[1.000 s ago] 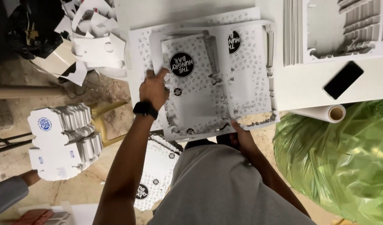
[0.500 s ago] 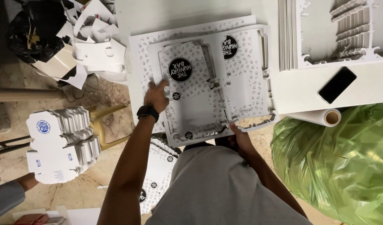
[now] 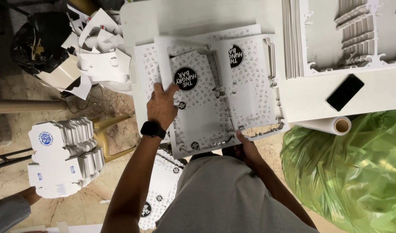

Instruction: Removing excess cardboard waste from a stack of pre-cut printed sheets to reveal the final product shapes.

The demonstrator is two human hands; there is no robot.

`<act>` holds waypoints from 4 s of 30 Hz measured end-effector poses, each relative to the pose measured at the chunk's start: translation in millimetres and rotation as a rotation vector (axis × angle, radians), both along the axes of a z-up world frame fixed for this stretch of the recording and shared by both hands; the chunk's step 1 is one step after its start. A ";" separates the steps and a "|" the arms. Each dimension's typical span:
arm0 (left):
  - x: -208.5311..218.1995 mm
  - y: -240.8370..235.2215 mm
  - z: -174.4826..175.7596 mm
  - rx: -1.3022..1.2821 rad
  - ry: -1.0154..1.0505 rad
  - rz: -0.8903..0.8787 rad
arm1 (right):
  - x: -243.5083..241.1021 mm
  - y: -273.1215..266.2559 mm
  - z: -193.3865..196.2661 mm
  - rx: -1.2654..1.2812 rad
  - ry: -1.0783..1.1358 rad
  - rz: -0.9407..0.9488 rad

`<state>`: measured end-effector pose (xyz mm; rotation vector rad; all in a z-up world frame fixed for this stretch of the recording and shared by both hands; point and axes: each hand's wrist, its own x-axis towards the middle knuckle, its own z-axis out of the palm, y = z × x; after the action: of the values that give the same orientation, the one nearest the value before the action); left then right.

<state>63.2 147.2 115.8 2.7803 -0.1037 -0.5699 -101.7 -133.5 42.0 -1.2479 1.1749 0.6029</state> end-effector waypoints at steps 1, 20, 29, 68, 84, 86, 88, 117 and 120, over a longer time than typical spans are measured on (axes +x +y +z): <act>-5.4 -4.7 14.4 -0.046 -0.020 0.012 | -1.9 0.0 0.0 0.014 -0.004 -0.009; -1.7 29.1 -109.1 0.044 0.067 0.069 | -9.6 -2.3 -9.8 0.164 -0.030 -0.072; 8.8 23.7 -61.6 -0.064 -0.043 0.022 | -7.3 -0.9 -13.3 0.213 -0.069 -0.078; -0.3 26.0 -41.3 0.153 0.166 0.006 | 168.9 -186.5 -55.7 -1.273 -0.485 1.587; -47.8 -173.1 192.7 0.682 0.206 0.102 | 173.7 -241.1 -68.3 -0.299 -0.704 1.122; -57.8 -178.3 198.4 0.701 0.195 0.097 | 170.7 -245.3 -44.2 -0.202 -0.587 1.150; -68.5 -183.9 205.6 0.681 0.182 0.093 | 161.8 -247.2 -29.0 -0.283 -0.611 1.182; -127.3 -277.3 247.2 0.344 -0.700 -0.146 | 37.9 -543.8 264.0 -1.637 -0.829 1.212; -72.6 -305.0 210.3 0.248 -0.655 -0.135 | 77.3 -584.0 234.4 -1.573 -0.831 1.201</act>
<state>-9.4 -157.8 326.1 3.1021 -0.3830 0.3470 -24.4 -717.5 276.4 -3.1444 -0.2007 -0.2702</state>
